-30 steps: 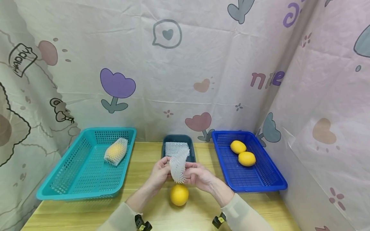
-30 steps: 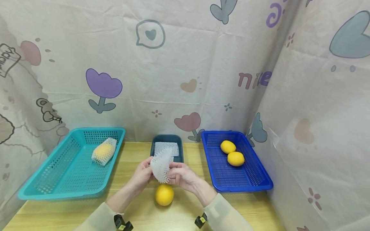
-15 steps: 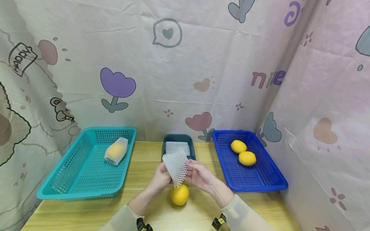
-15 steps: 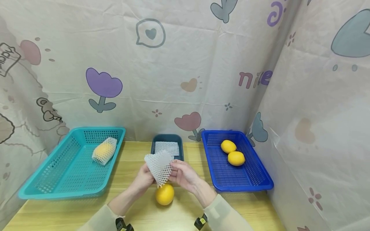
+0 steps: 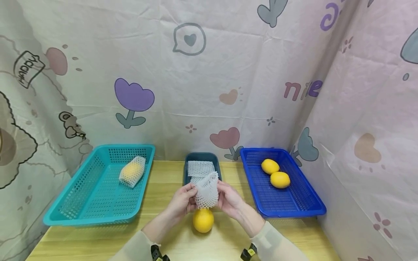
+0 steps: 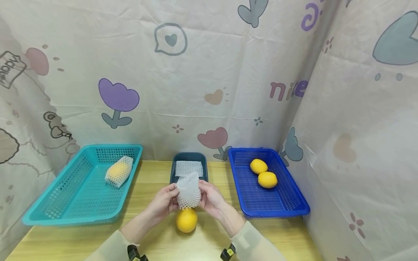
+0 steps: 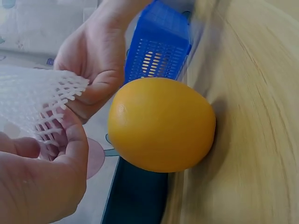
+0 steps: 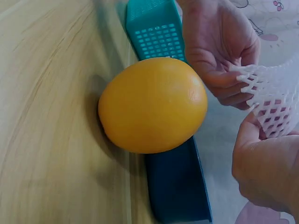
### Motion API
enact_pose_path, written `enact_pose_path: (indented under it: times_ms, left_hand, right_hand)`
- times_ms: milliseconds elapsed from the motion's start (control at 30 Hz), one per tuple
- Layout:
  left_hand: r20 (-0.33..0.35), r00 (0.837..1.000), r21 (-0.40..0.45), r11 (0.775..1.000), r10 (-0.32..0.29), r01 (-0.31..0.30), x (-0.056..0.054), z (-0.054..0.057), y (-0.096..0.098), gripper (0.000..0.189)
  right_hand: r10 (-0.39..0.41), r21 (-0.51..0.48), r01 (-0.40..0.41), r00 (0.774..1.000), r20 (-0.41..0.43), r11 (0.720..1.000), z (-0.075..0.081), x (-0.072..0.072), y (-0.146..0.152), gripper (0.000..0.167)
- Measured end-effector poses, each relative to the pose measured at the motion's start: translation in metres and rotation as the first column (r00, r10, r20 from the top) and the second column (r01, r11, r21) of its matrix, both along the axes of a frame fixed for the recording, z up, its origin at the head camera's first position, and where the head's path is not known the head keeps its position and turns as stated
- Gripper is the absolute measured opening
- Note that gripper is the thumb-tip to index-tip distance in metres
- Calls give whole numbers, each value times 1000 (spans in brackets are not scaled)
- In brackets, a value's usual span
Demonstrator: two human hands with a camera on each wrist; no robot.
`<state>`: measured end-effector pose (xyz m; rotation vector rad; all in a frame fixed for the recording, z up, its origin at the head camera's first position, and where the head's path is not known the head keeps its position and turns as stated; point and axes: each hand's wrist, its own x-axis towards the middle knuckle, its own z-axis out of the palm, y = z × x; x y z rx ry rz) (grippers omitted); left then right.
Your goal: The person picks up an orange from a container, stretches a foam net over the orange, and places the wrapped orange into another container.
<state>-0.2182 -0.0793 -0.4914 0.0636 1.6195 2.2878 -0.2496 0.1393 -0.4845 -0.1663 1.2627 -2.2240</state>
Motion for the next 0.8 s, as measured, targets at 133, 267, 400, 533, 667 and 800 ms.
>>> enact_pose_path:
  times_ms: [133, 267, 400, 533, 667, 800]
  left_hand:
    - [42, 999, 52, 998, -22, 20, 1, 1, -5, 18]
    - [48, 998, 43, 998, -46, 44, 4, 0, -10, 20]
    - [50, 997, -7, 998, -65, 66, 8, -6, -12, 22]
    - [61, 994, -43, 995, -86, 88, 12, -14, -14, 23]
    - [77, 993, -66, 993, -91, 96, 16, -21, -17, 21]
    - [86, 993, -82, 992, -85, 92, 19, -24, -18, 18]
  right_hand:
    - [-33, 40, 32, 999, 20, 999, -4, 0, 2, 29]
    - [-51, 83, 49, 998, 20, 995, -7, 0, 4, 25]
    - [-49, 139, 49, 999, -3, 989, -14, 3, 6, 23]
    - [-31, 183, 34, 999, -21, 983, -22, 8, 9, 24]
    - [-16, 219, 21, 1000, -25, 975, -27, 13, 13, 22]
    - [17, 239, -10, 999, -30, 971, -30, 17, 15, 18]
